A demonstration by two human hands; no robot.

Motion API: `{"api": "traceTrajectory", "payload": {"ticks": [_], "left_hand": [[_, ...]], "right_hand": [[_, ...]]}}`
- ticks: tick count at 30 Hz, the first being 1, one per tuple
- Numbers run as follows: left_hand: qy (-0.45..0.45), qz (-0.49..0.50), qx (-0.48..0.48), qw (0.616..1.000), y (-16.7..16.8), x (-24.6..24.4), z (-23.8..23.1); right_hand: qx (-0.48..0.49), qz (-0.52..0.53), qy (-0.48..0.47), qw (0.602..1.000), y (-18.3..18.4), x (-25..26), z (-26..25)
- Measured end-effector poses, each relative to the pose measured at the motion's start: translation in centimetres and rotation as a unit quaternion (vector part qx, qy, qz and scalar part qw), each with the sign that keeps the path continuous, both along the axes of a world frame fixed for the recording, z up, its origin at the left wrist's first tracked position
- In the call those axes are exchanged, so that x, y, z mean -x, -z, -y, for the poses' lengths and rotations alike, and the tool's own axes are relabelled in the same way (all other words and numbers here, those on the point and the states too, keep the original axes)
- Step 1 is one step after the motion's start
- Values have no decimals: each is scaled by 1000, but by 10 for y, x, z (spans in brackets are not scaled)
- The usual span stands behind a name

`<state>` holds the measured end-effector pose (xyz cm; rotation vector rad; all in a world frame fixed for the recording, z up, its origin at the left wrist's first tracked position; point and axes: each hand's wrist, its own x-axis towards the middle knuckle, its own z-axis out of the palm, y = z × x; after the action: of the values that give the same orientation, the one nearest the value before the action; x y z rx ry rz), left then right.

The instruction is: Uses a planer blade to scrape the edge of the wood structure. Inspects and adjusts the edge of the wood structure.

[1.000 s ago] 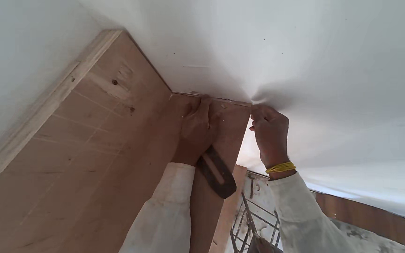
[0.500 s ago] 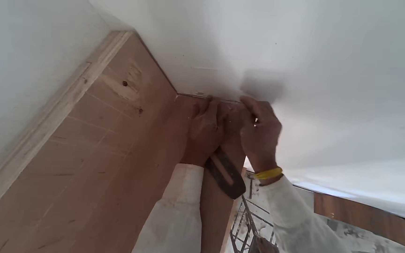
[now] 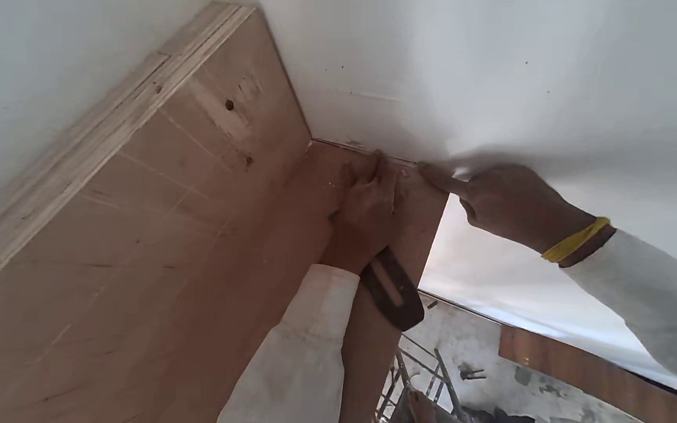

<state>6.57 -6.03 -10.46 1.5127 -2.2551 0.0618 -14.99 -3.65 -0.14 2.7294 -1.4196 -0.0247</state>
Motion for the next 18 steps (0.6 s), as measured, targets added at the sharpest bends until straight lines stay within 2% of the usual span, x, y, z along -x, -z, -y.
{"api": "traceTrajectory", "payload": {"ticks": [3, 18], "left_hand": [[-3, 12, -9, 1000, 1, 0, -2], [-4, -23, 1, 1000, 1, -1, -2]], "right_hand": [[-49, 10, 26, 998, -6, -5, 0], [-67, 32, 59, 995, -2, -4, -3]]}}
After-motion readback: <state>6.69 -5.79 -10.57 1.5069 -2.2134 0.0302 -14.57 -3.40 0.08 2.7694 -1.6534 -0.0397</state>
